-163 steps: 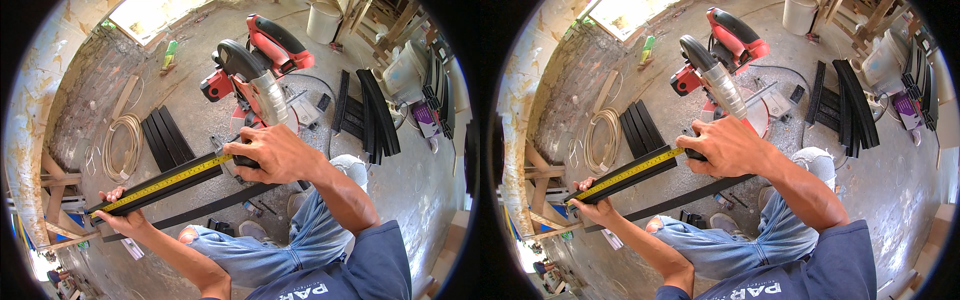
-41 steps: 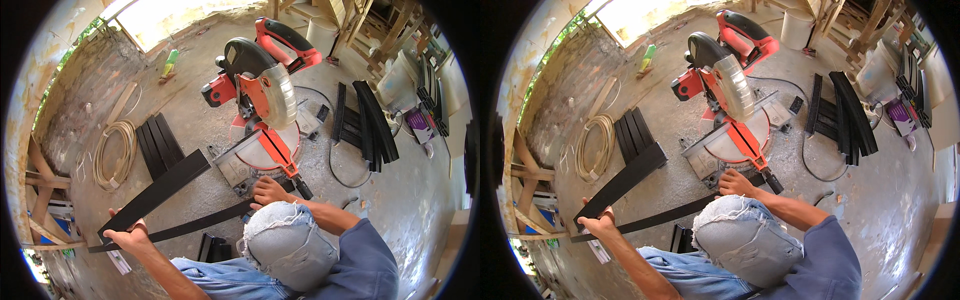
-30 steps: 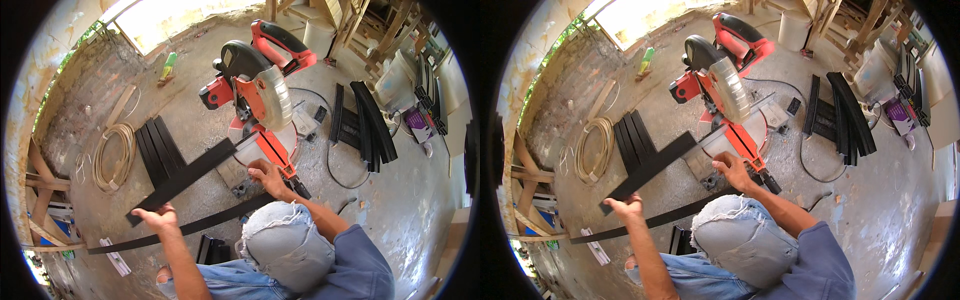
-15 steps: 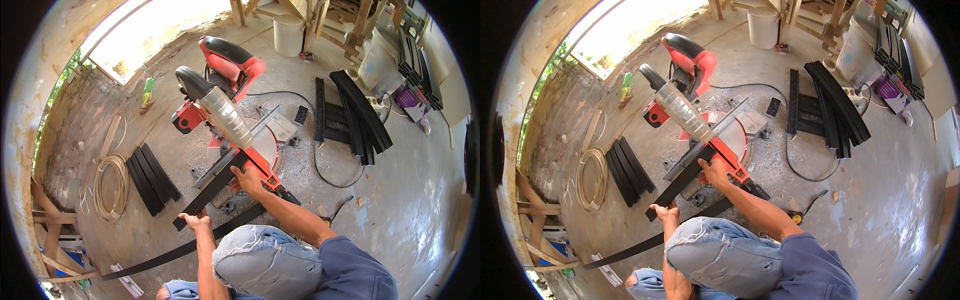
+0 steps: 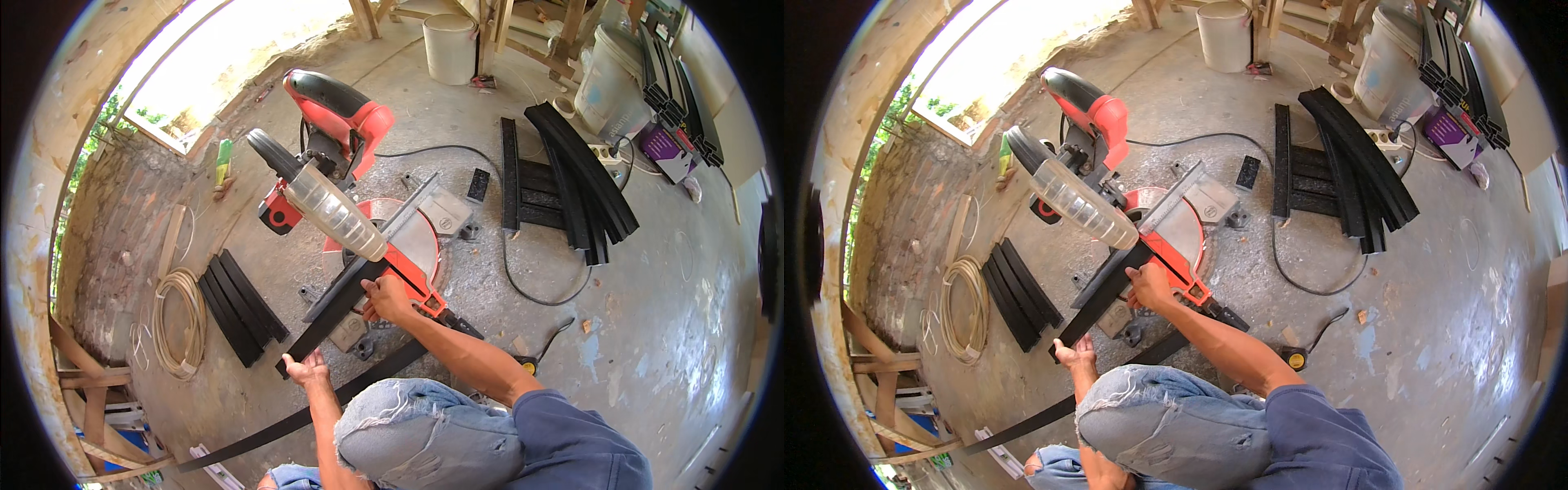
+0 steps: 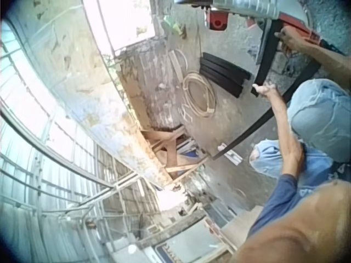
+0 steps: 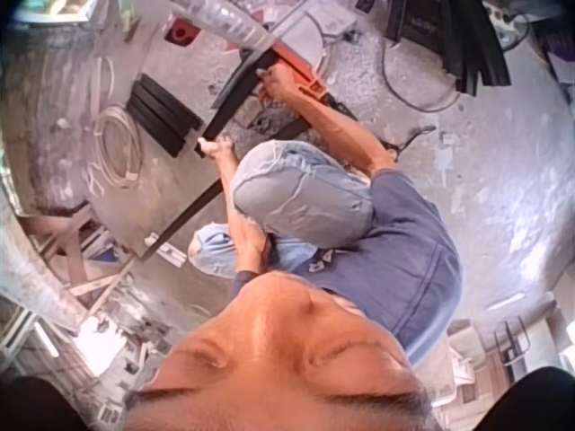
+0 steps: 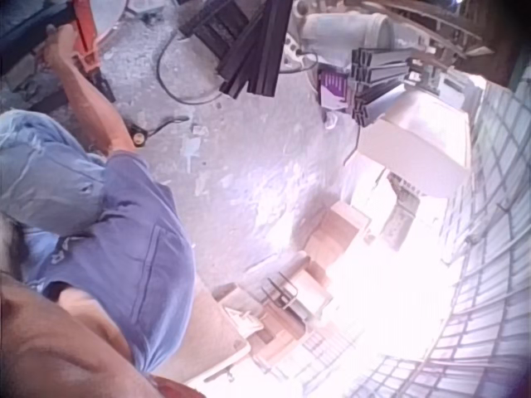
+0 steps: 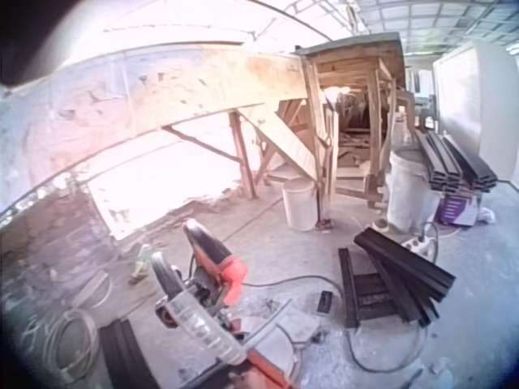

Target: The person measures a piece of dark wood with a measuring tape, marks it, and then cuts it using a miter saw.

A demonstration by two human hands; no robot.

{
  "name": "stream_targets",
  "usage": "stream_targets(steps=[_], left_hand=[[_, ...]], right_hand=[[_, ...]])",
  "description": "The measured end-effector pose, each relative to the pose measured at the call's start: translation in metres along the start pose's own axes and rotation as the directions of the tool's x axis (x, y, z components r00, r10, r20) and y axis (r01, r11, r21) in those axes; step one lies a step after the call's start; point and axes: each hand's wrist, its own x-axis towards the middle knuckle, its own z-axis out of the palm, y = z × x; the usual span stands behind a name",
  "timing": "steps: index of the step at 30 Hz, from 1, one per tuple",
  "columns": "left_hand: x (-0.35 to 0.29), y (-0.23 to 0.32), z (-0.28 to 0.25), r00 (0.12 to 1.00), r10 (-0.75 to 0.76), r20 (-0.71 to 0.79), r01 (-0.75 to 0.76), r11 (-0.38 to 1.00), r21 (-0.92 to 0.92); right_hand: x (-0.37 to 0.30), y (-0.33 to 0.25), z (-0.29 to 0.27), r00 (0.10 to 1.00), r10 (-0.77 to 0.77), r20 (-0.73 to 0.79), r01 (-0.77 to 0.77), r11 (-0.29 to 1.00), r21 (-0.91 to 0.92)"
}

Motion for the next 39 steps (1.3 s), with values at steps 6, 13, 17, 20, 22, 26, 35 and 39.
stream_targets(steps=[6,13,17,20,22,26,35,39], left_hand=[[-0.101,-0.025,0.028,0.126,0.845,0.52,-0.85,-0.178,0.495],[-0.11,-0.039,0.083,0.073,-0.115,0.991,-0.839,-0.545,-0.001],[-0.092,-0.041,0.087,0.105,-0.208,0.973,-0.841,-0.54,-0.025],[-0.093,-0.046,0.09,0.089,-0.205,0.975,-0.859,-0.512,-0.029],[-0.09,-0.049,0.091,0.056,-0.175,0.983,-0.869,-0.493,-0.038],[-0.076,-0.051,0.084,0.091,-0.122,0.988,-0.842,-0.54,0.011],[-0.086,-0.072,0.088,0.091,0.028,0.995,-0.833,-0.546,0.091],[-0.079,-0.067,0.082,0.079,0.038,0.996,-0.821,-0.564,0.087]], right_hand=[[-0.004,-0.003,0.002,1.0,0.02,-0.003,-0.02,1.0,-0.006],[-0.001,0.004,0.003,0.995,-0.096,-0.014,0.095,0.99,-0.104],[-0.006,-0.004,0.0,0.998,-0.064,-0.022,0.059,0.984,-0.167],[-0.001,0.0,-0.006,0.999,-0.051,-0.01,0.05,0.995,-0.086],[-0.003,-0.005,-0.012,0.995,-0.096,0.034,0.1,0.98,-0.171],[-0.052,-0.05,-0.03,0.824,-0.52,0.223,0.457,0.38,-0.804],[-0.129,-0.377,-0.043,0.264,-0.937,0.231,0.741,0.043,-0.67],[-0.041,-0.413,0.014,0.8,-0.511,0.315,0.34,-0.047,-0.939]])
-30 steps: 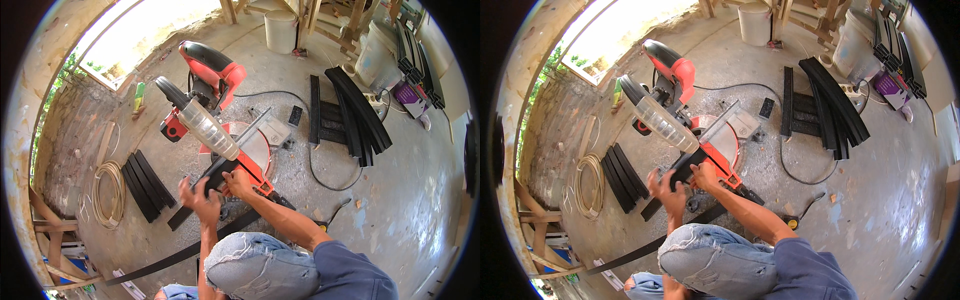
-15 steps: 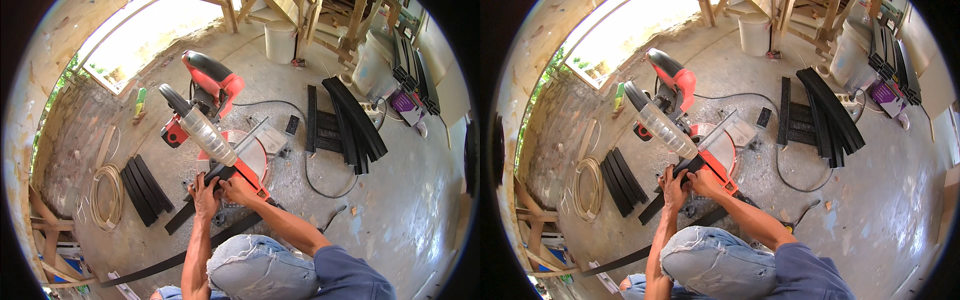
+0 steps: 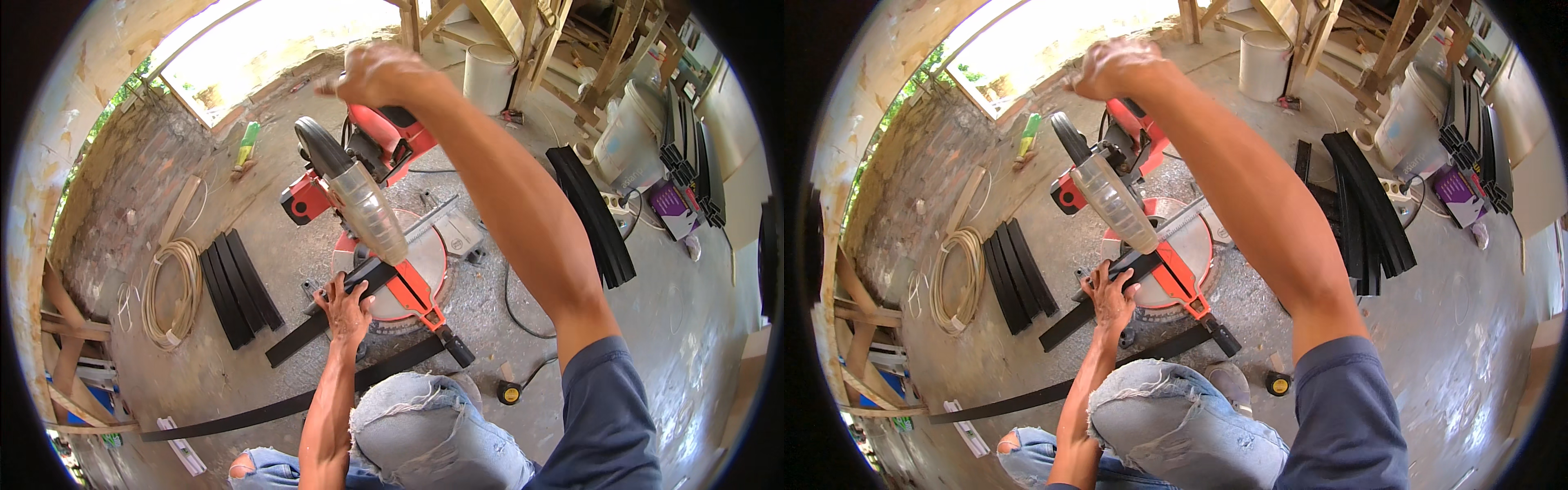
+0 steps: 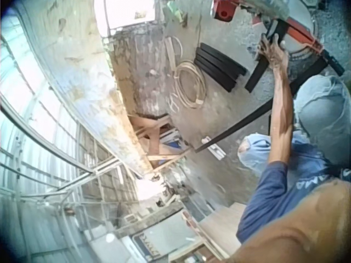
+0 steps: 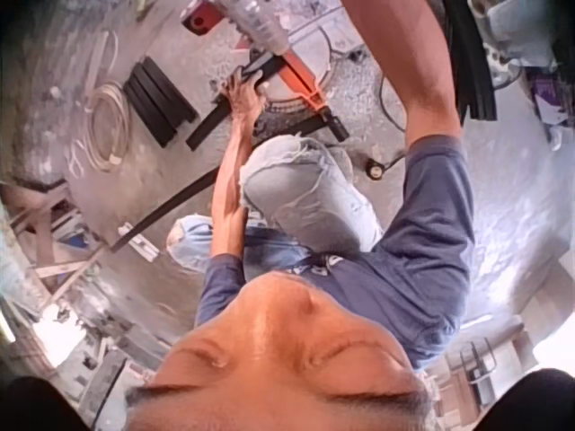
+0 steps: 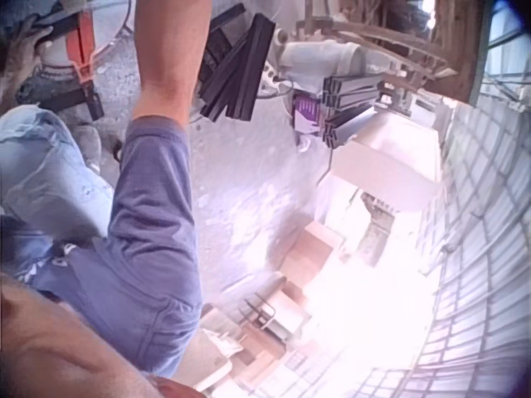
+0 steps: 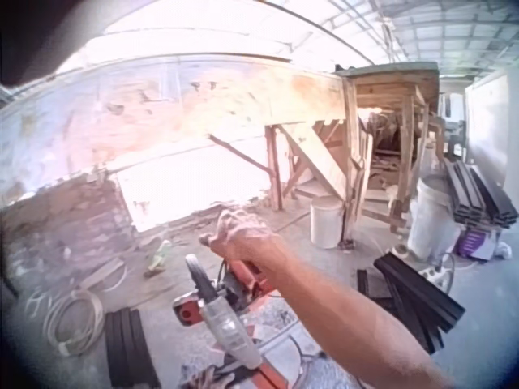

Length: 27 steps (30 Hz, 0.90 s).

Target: The person measures a piece of dark wood with a measuring tape, marks it, and then cuts it using a miter saw.

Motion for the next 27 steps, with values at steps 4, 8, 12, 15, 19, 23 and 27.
stream_targets(steps=[4,8,12,15,19,23,27], left_hand=[[0.003,0.004,0.002,1.0,0.012,-0.003,-0.012,1.0,-0.026],[0.001,0.0,0.003,1.0,0.005,-0.004,-0.005,1.0,-0.024],[0.003,0.003,0.003,1.0,-0.02,0.018,0.021,0.999,-0.035],[0.0,0.002,0.004,1.0,-0.017,0.012,0.018,0.999,-0.041],[0.001,0.004,0.006,0.999,-0.034,0.027,0.035,0.999,-0.033],[-0.001,0.0,0.006,0.999,-0.032,0.03,0.033,0.998,-0.045],[0.001,0.002,0.008,0.999,-0.029,0.018,0.03,0.998,-0.05]], right_hand=[[0.026,0.029,0.04,0.984,-0.104,0.142,0.125,0.982,-0.144],[-0.044,0.03,0.034,0.979,-0.154,-0.135,0.165,0.983,0.075],[-0.109,0.054,0.068,0.908,-0.156,-0.389,0.209,0.973,0.096],[-0.15,0.07,0.094,0.899,-0.134,-0.417,0.236,0.95,0.204],[-0.181,0.081,0.116,0.898,-0.071,-0.433,0.22,0.927,0.305],[-0.197,0.08,0.13,0.9,0.007,-0.435,0.21,0.869,0.449],[-0.206,0.088,0.144,0.88,0.015,-0.474,0.216,0.877,0.429]])
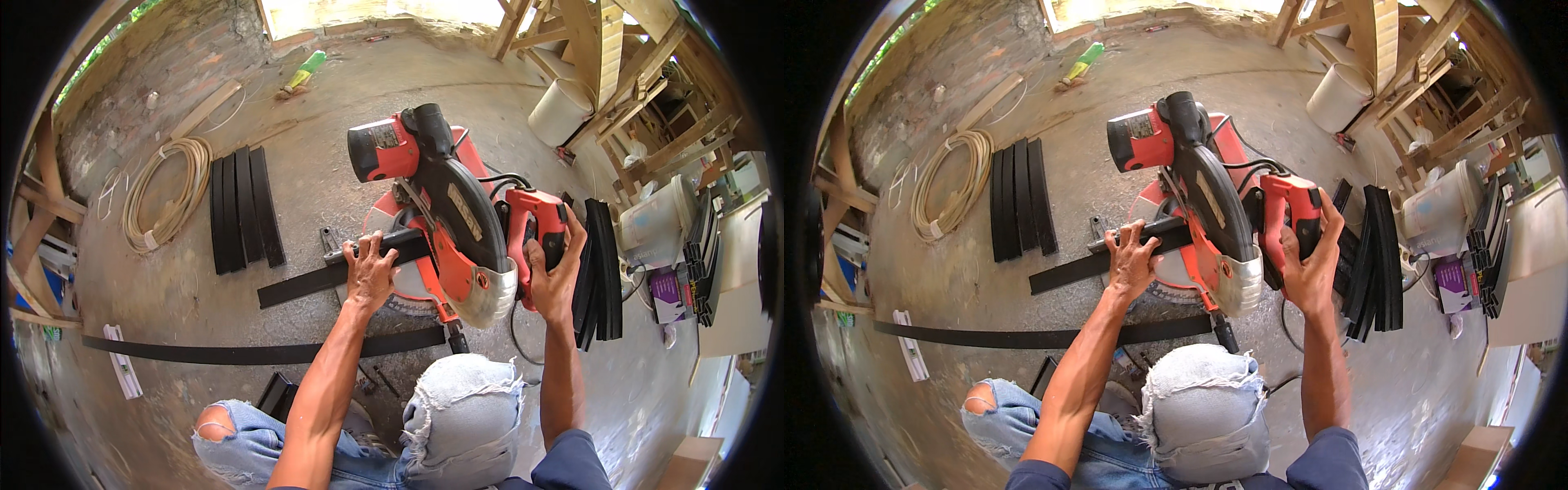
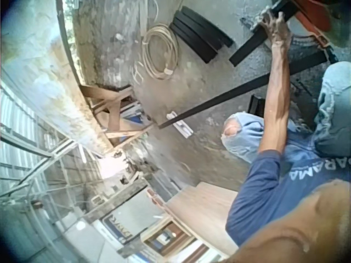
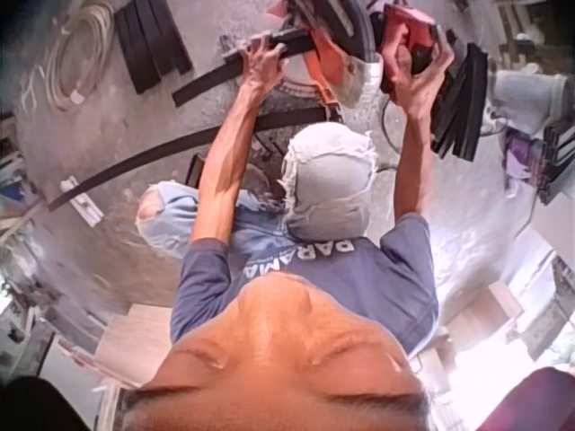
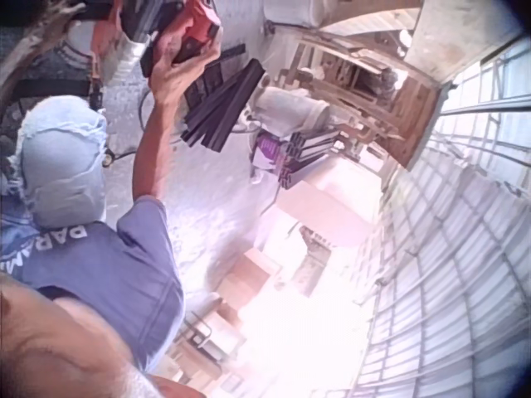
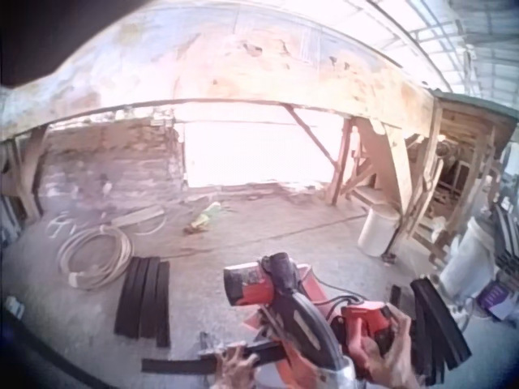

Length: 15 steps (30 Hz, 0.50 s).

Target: The person measures a piece of dark wood with a measuring tape, marks it, and then cuts it using a miter saw.

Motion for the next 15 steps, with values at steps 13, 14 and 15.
stream_targets(steps=[13,14,15], left_hand=[[0.002,0.006,0.003,0.998,-0.018,-0.064,0.02,1.0,0.024],[0.003,0.008,0.003,0.998,-0.032,-0.053,0.034,0.999,0.038],[0.002,0.009,0.003,0.998,-0.046,-0.039,0.048,0.997,0.053]], right_hand=[[-0.016,0.024,0.002,0.997,-0.055,-0.061,0.052,0.998,-0.04],[-0.014,0.025,-0.003,0.997,-0.058,-0.059,0.055,0.998,-0.043],[-0.008,0.013,-0.006,0.997,0.074,0.009,-0.075,0.996,0.055]])
